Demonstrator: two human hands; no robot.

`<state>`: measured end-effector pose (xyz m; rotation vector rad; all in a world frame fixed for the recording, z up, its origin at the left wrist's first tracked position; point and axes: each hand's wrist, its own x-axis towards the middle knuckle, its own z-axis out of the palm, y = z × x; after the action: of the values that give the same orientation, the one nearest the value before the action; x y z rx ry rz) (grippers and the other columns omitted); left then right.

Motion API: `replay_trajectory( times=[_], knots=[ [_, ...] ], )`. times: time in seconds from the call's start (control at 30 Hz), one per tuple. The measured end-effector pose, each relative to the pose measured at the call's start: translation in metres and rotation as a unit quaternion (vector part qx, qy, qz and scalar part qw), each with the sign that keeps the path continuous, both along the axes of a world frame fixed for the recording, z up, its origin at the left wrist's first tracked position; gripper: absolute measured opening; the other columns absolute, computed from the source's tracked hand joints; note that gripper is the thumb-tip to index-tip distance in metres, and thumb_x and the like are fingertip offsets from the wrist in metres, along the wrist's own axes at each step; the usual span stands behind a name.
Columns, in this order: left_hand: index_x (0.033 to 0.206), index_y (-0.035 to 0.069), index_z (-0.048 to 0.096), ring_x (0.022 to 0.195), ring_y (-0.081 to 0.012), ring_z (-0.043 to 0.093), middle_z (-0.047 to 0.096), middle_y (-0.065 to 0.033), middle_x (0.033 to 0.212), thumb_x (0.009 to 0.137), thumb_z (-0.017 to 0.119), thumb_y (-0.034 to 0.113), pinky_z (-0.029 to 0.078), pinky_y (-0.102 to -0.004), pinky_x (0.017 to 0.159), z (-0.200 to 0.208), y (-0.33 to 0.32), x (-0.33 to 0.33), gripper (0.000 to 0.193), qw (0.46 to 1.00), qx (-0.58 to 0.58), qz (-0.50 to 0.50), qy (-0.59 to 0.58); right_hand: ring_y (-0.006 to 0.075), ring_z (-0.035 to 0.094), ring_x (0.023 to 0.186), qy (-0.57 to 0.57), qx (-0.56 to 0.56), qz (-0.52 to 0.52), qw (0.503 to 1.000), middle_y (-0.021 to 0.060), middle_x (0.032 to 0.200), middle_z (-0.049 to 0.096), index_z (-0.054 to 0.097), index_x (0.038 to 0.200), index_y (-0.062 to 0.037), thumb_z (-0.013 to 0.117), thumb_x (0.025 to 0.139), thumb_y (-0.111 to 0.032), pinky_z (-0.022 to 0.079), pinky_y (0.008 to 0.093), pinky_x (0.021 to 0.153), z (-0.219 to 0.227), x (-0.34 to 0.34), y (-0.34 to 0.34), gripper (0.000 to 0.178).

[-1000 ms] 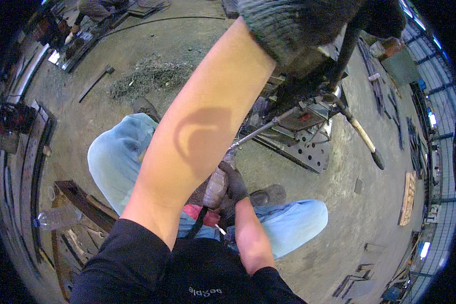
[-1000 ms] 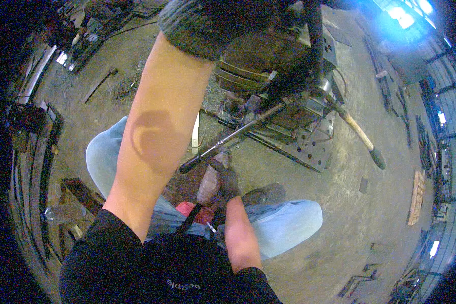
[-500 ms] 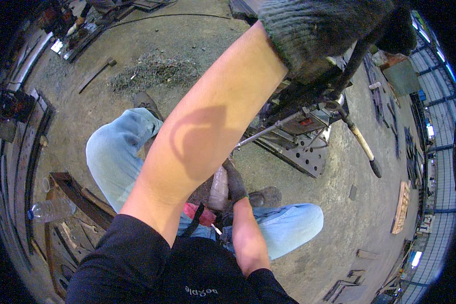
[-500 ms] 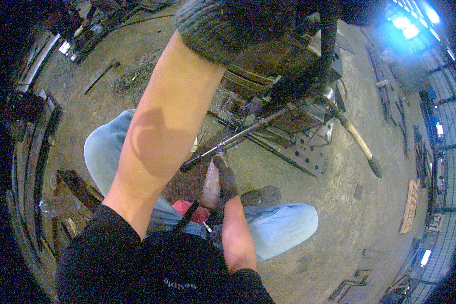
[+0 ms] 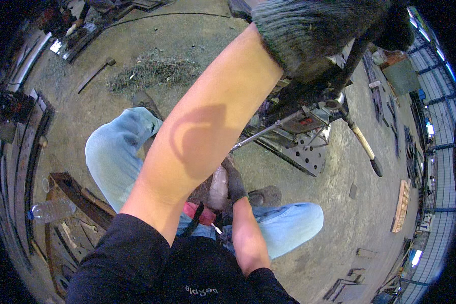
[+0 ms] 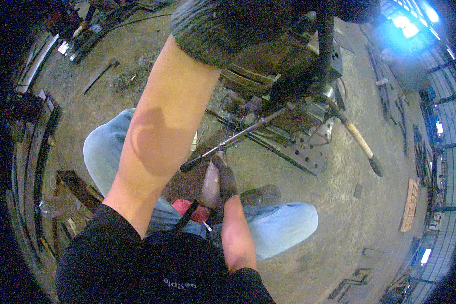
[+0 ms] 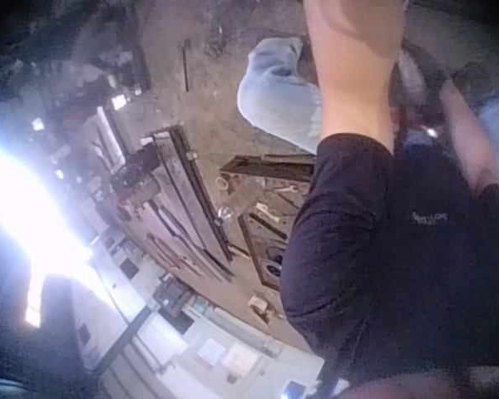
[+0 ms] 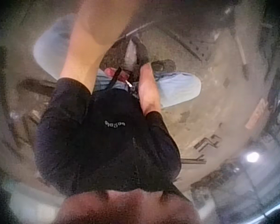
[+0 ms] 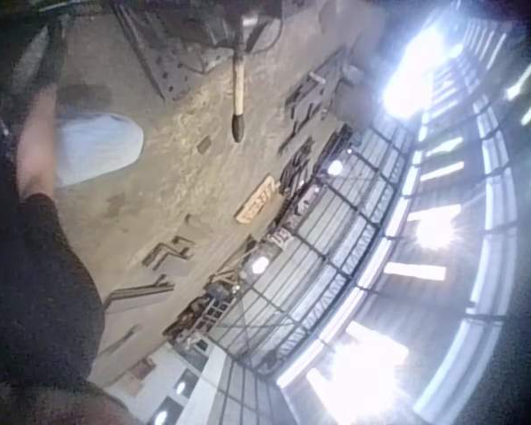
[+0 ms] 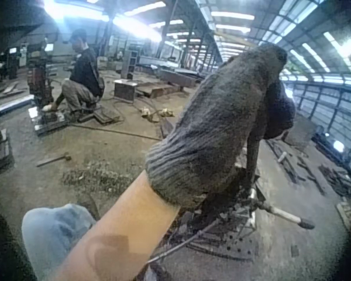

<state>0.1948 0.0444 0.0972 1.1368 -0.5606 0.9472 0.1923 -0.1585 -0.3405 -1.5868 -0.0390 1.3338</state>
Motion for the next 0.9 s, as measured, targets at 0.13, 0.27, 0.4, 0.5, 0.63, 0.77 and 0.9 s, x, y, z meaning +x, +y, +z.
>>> replay_trajectory(
  times=[0.13, 0.27, 0.4, 0.5, 0.63, 0.77, 0.9],
  knots=[
    [0.079, 0.010, 0.065, 0.068, -0.0241, 0.068, 0.067, -0.0088, 0.070, 0.100, 0.059, 0.045, 0.059, -0.0414, 0.071, 0.002, 0.000, 0.001, 0.042, 1.000, 0.002, 0.000, -0.001, 0.0223, 0.064, 0.110, 0.009, 0.045, -0.030, 0.998, 0.0117, 0.127, 0.065, 0.055, 0.141, -0.0031, 0.067, 0.094, -0.039, 0.051, 0.0361, 0.097, -0.005, -0.001, -0.004, 0.061],
    [0.079, 0.010, 0.065, 0.068, -0.0242, 0.068, 0.067, -0.0090, 0.070, 0.100, 0.059, 0.045, 0.059, -0.0413, 0.071, 0.000, 0.000, 0.003, 0.042, 1.000, -0.002, -0.002, 0.002, 0.0240, 0.066, 0.106, -0.030, 0.090, -0.045, 0.994, 0.0110, 0.121, 0.067, 0.056, 0.136, -0.0017, 0.074, 0.089, -0.029, 0.054, 0.0382, 0.092, -0.009, -0.002, -0.003, 0.057],
    [0.079, 0.010, 0.065, 0.069, -0.0242, 0.068, 0.067, -0.0092, 0.071, 0.100, 0.059, 0.045, 0.058, -0.0413, 0.072, -0.002, 0.001, 0.002, 0.042, 1.000, -0.001, 0.002, 0.005, 0.0228, 0.066, 0.105, -0.053, 0.048, -0.033, 0.997, 0.0096, 0.117, 0.068, 0.058, 0.132, -0.0013, 0.078, 0.086, -0.029, 0.054, 0.0383, 0.091, 0.023, -0.014, 0.002, 0.058],
    [0.079, 0.010, 0.065, 0.069, -0.0242, 0.068, 0.067, -0.0093, 0.071, 0.100, 0.059, 0.046, 0.058, -0.0412, 0.072, 0.000, -0.003, 0.006, 0.042, 1.000, -0.008, -0.012, -0.001, 0.0223, 0.065, 0.105, -0.132, 0.055, -0.006, 0.990, 0.0104, 0.118, 0.068, 0.058, 0.132, -0.0003, 0.079, 0.085, -0.031, 0.053, 0.0380, 0.091, -0.034, -0.002, -0.015, 0.060],
    [0.079, 0.009, 0.065, 0.069, -0.0242, 0.068, 0.067, -0.0095, 0.071, 0.100, 0.059, 0.046, 0.058, -0.0411, 0.072, -0.004, 0.001, 0.000, 0.042, 1.000, -0.004, 0.002, 0.010, 0.0213, 0.065, 0.104, -0.073, 0.046, 0.035, 0.996, 0.0108, 0.119, 0.067, 0.059, 0.131, 0.0003, 0.080, 0.085, -0.033, 0.052, 0.0369, 0.092, -0.007, -0.012, -0.003, 0.061],
    [0.079, 0.009, 0.065, 0.069, -0.0243, 0.068, 0.067, -0.0097, 0.071, 0.100, 0.059, 0.046, 0.058, -0.0411, 0.072, 0.000, -0.006, 0.004, 0.043, 1.000, -0.009, -0.014, 0.000, 0.0213, 0.065, 0.103, -0.140, 0.002, 0.064, 0.988, 0.0112, 0.119, 0.067, 0.059, 0.131, 0.0005, 0.080, 0.084, -0.034, 0.053, 0.0361, 0.092, -0.039, 0.003, -0.018, 0.062],
    [0.079, 0.009, 0.065, 0.069, -0.0243, 0.068, 0.067, -0.0099, 0.071, 0.100, 0.059, 0.046, 0.058, -0.0410, 0.072, -0.006, 0.002, -0.002, 0.043, 1.000, -0.005, 0.005, 0.013, 0.0214, 0.066, 0.103, -0.062, 0.027, 0.048, 0.997, 0.0116, 0.118, 0.068, 0.057, 0.133, 0.0016, 0.078, 0.085, -0.038, 0.053, 0.0358, 0.091, 0.008, -0.014, -0.003, 0.066]
  ],
)
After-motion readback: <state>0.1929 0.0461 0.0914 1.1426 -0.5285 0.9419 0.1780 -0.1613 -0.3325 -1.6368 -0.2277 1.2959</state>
